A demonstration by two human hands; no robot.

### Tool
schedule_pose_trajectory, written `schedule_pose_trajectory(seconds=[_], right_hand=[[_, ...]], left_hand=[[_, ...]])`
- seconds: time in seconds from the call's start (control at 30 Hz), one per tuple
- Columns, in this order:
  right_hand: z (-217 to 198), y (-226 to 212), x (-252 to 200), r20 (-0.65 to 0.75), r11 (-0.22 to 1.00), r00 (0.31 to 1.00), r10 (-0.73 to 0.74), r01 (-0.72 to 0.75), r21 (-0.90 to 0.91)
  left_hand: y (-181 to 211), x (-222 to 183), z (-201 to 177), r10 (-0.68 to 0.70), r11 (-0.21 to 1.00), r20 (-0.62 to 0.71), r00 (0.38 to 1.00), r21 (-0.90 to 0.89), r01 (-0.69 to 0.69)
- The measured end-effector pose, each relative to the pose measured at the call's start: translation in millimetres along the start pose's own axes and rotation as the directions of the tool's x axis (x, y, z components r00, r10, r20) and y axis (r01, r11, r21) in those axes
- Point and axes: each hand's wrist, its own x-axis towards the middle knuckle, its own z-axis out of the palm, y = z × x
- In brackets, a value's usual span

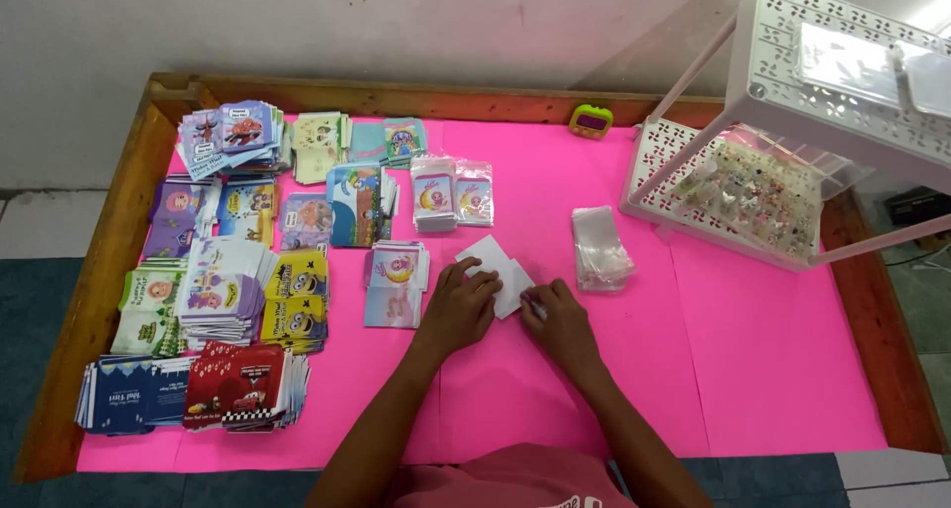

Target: Packing individual stickers and cards into small plastic bags and sealing them.

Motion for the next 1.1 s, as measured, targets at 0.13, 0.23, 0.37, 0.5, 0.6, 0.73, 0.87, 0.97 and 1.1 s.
schedule_pose_trajectory(seconds=[0.13, 0.23, 0.37, 0.5, 0.6, 0.73, 0.87, 0.97, 1.1], right_hand=[[2, -22, -13, -0.030, 1.000, 1.000, -0.005, 0.006, 0.025], [0, -21, -13, 0.015, 0.995, 0.998, -0.061, 0.059, 0.075], [-1, -4, -4, -0.054, 0.998, 0.998, 0.009, -0.006, 0.068], [-6, -23, -14, -0.068, 0.998, 0.998, 0.014, -0.010, 0.061], [-3, -40, -24, -0.010, 0.987, 0.998, -0.069, 0.070, 0.144], [-3, -29, -13, 0.009, 0.978, 0.994, -0.108, 0.105, 0.179], [-2, -13, 2, -0.013, 0.997, 1.000, 0.013, -0.012, 0.077], [8, -3, 24, -0.027, 0.999, 0.999, 0.031, -0.030, 0.035], [8, -13, 38, -0.016, 0.999, 1.000, 0.017, -0.016, 0.036]], left_hand=[[-4, 0, 4, 0.002, 1.000, 0.000, 1.000, 0.005, -0.002], [-4, -2, 5, 0.001, 1.000, 0.010, 1.000, -0.009, -0.001], [-5, 0, 6, 0.001, 1.000, 0.016, 1.000, -0.003, -0.001], [-6, -2, 8, 0.027, 0.999, 0.009, 1.000, 0.019, -0.027], [-6, -1, 7, 0.015, 1.000, 0.003, 1.000, 0.016, -0.015], [-11, 1, 6, 0.047, 0.999, -0.038, 0.998, 0.029, -0.046], [-4, -6, 6, 0.009, 1.000, -0.011, 1.000, -0.005, -0.009], [-6, 1, 4, 0.013, 1.000, -0.010, 1.000, -0.011, -0.013], [-6, 0, 3, 0.002, 1.000, -0.001, 1.000, -0.026, -0.002]])
